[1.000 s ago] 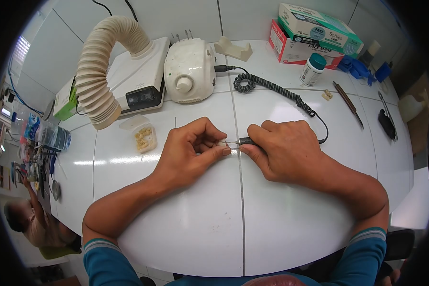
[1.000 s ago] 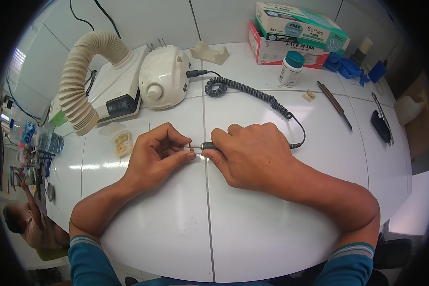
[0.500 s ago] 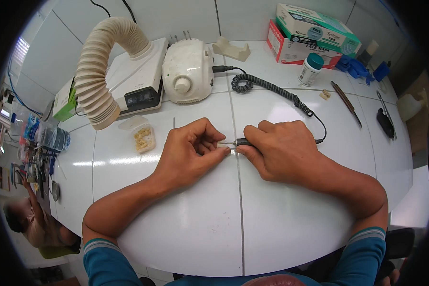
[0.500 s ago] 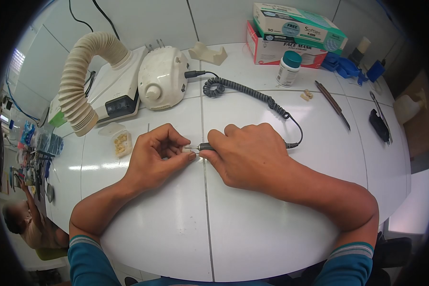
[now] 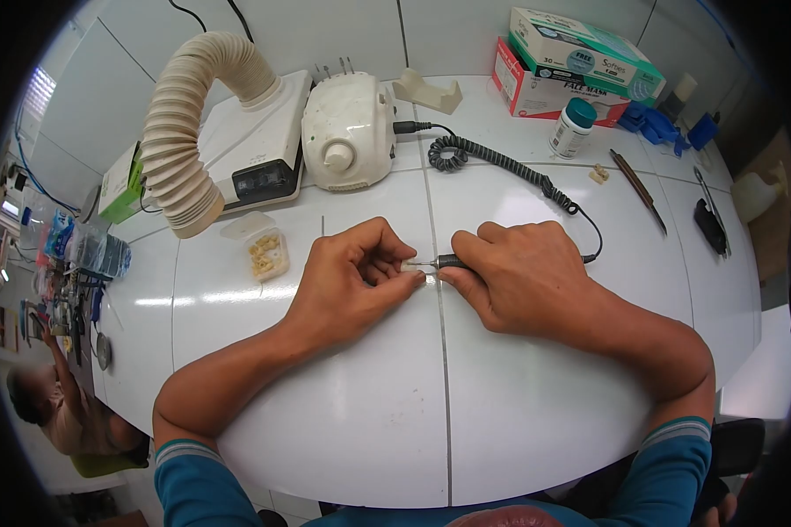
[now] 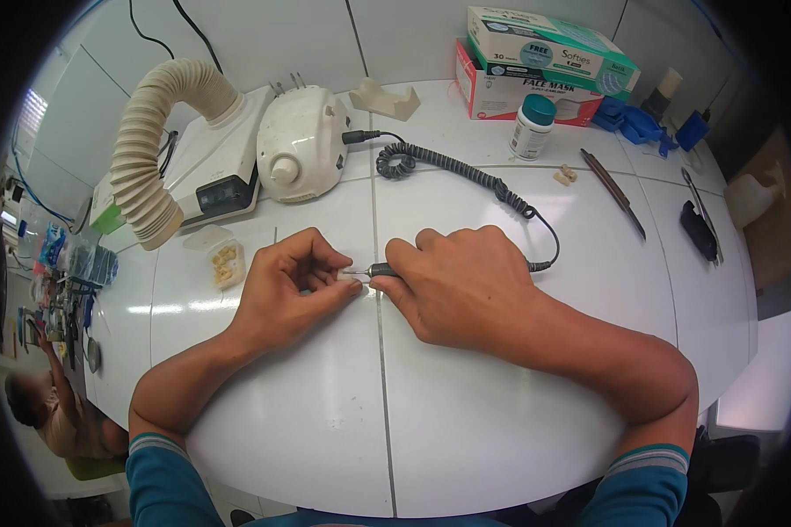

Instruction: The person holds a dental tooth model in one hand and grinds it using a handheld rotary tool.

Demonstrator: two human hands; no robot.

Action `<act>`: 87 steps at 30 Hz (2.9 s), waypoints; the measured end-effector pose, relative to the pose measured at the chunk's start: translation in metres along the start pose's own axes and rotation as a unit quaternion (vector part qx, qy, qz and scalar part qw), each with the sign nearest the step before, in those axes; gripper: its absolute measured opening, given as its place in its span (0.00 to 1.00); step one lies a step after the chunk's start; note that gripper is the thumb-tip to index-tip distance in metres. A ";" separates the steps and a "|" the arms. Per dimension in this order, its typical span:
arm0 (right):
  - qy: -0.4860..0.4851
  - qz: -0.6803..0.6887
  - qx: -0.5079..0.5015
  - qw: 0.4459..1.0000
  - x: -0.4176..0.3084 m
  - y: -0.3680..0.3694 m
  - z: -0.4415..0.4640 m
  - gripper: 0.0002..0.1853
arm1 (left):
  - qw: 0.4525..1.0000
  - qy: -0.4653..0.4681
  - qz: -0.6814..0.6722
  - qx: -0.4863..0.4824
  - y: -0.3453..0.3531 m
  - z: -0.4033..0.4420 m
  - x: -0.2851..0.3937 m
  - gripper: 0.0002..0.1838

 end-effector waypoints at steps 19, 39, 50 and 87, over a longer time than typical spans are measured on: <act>-0.006 0.006 0.013 1.000 -0.001 -0.001 -0.001 0.22 | 1.000 -0.014 -0.002 0.006 0.000 -0.001 -0.002 0.12; 0.000 0.018 0.019 1.000 0.002 0.000 -0.001 0.22 | 1.000 -0.006 0.001 0.011 -0.002 -0.002 -0.002 0.13; 0.002 0.009 0.006 1.000 0.000 0.000 0.000 0.22 | 1.000 -0.015 0.007 0.010 -0.002 -0.002 -0.001 0.12; 0.016 0.039 0.010 0.999 0.008 0.000 0.002 0.21 | 0.996 -0.004 -0.086 0.015 0.001 -0.001 -0.002 0.12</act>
Point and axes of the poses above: each hand's wrist, its own z-axis towards the middle knuckle, its own y-axis out of the palm, x = y × z, the point moved 9 cm from there along z, towards the middle knuckle, and after that the axes turned 13 degrees about y, right-handed, at the moved point
